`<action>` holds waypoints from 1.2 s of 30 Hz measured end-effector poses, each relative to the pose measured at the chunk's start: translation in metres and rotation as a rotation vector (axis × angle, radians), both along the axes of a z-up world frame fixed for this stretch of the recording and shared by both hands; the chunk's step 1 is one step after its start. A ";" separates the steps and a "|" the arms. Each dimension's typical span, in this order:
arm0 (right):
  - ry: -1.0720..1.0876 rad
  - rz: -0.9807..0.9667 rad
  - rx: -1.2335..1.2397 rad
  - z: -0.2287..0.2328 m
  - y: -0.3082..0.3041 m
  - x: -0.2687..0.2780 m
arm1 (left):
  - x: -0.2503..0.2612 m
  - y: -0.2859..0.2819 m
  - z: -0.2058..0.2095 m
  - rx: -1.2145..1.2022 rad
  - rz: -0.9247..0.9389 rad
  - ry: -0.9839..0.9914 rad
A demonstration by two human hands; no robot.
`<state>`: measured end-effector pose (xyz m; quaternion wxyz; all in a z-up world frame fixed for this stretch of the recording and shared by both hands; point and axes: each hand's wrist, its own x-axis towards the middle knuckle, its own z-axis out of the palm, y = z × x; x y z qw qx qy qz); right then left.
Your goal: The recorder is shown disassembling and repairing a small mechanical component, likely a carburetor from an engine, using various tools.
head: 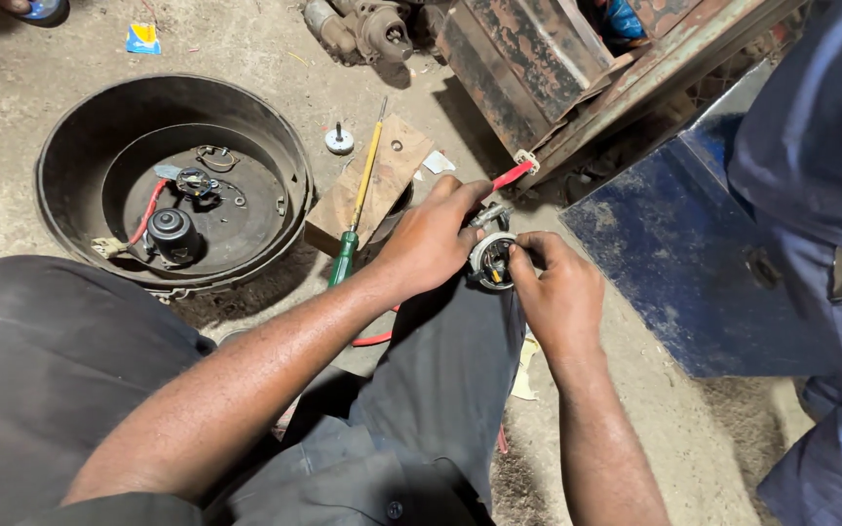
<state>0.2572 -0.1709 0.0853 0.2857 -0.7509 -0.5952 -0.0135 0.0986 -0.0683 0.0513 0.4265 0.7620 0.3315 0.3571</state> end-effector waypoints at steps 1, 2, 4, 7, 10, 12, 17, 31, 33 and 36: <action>-0.030 0.000 -0.016 0.001 0.000 0.000 | 0.000 0.000 0.001 -0.009 0.001 0.007; -0.060 0.000 -0.030 0.003 0.000 0.000 | -0.001 0.000 0.002 -0.017 0.003 0.014; -0.067 0.004 -0.037 0.004 0.000 -0.001 | 0.000 0.000 0.001 -0.017 0.007 0.016; -0.072 0.014 -0.039 0.004 0.000 -0.001 | -0.001 0.000 0.000 -0.014 0.011 0.014; -0.069 0.022 -0.036 0.004 0.000 -0.001 | -0.001 0.000 -0.001 -0.004 0.009 0.005; -0.068 0.024 -0.037 0.004 0.000 -0.001 | 0.000 0.001 -0.003 0.001 0.007 0.000; -0.024 0.013 -0.033 -0.001 0.000 0.004 | 0.003 0.002 -0.007 0.037 0.011 -0.021; 0.006 0.075 0.045 -0.011 -0.003 0.002 | 0.002 -0.002 -0.004 0.041 0.039 -0.015; -0.029 0.065 0.068 -0.014 -0.002 -0.001 | 0.002 -0.003 -0.001 0.037 0.050 -0.018; -0.038 0.016 0.096 -0.016 -0.002 -0.007 | 0.002 -0.005 -0.001 0.031 0.063 0.001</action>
